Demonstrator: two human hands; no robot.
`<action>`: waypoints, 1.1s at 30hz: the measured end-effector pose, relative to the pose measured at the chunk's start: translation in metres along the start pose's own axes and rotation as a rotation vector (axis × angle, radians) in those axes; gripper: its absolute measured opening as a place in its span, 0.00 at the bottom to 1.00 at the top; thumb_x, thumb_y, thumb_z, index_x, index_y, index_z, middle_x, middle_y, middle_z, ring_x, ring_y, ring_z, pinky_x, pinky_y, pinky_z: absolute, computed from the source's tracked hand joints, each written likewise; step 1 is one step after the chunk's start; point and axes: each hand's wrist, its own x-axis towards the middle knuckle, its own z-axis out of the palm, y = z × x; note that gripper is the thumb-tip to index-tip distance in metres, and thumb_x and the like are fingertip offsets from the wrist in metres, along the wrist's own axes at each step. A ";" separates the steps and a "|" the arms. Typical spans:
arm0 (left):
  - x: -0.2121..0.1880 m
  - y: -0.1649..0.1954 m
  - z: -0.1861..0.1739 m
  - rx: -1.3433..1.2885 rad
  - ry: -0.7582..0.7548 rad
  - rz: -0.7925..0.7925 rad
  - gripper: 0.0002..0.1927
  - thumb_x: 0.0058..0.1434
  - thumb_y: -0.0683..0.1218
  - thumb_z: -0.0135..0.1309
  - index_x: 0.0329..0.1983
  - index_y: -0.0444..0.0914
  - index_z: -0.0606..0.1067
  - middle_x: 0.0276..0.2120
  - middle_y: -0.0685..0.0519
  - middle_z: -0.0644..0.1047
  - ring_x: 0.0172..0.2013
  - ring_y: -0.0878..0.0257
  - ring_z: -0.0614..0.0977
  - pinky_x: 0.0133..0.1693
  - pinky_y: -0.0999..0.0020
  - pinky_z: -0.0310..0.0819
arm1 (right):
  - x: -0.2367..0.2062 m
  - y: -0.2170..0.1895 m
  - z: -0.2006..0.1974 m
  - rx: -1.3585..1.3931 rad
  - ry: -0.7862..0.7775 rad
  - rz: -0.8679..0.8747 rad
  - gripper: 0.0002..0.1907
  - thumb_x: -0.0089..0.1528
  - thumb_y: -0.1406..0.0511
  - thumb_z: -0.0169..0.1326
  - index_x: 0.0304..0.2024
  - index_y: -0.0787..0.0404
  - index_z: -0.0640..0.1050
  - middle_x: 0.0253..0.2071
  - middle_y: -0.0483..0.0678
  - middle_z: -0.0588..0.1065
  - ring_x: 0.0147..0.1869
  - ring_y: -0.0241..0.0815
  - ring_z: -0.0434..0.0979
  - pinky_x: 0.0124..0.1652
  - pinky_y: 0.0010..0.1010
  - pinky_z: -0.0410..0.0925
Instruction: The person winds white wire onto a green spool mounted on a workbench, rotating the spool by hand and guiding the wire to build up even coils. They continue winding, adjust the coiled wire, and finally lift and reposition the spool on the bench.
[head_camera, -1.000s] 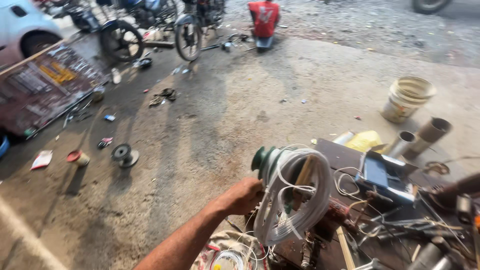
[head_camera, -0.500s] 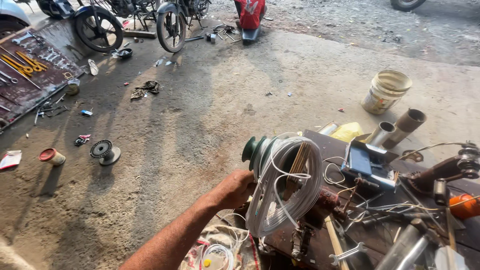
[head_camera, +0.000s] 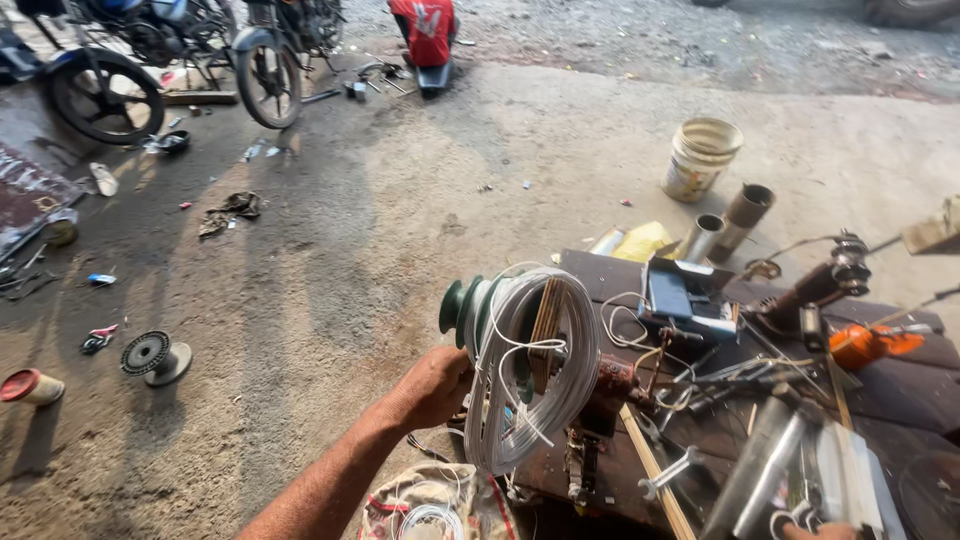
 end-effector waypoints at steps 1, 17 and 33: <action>0.000 -0.001 -0.001 0.010 -0.021 -0.009 0.02 0.61 0.37 0.53 0.37 0.34 0.75 0.27 0.42 0.76 0.31 0.44 0.80 0.34 0.51 0.75 | -0.001 0.002 0.001 -0.003 -0.024 -0.002 0.29 0.50 0.46 0.62 0.46 0.55 0.79 0.47 0.52 0.78 0.47 0.54 0.79 0.51 0.50 0.68; 0.021 -0.005 -0.024 -0.026 -0.284 0.189 0.12 0.66 0.48 0.56 0.34 0.34 0.77 0.30 0.40 0.78 0.34 0.41 0.80 0.36 0.47 0.73 | -0.260 -0.052 0.184 0.306 0.422 -0.047 0.36 0.45 0.40 0.63 0.45 0.56 0.79 0.44 0.51 0.78 0.44 0.52 0.79 0.47 0.49 0.66; 0.054 -0.029 -0.006 -0.188 -0.424 0.383 0.07 0.67 0.44 0.50 0.39 0.33 0.71 0.27 0.40 0.78 0.29 0.43 0.82 0.31 0.50 0.76 | -0.417 -0.303 0.118 0.349 0.393 -0.254 0.34 0.50 0.39 0.63 0.38 0.59 0.74 0.37 0.48 0.76 0.42 0.52 0.77 0.42 0.47 0.62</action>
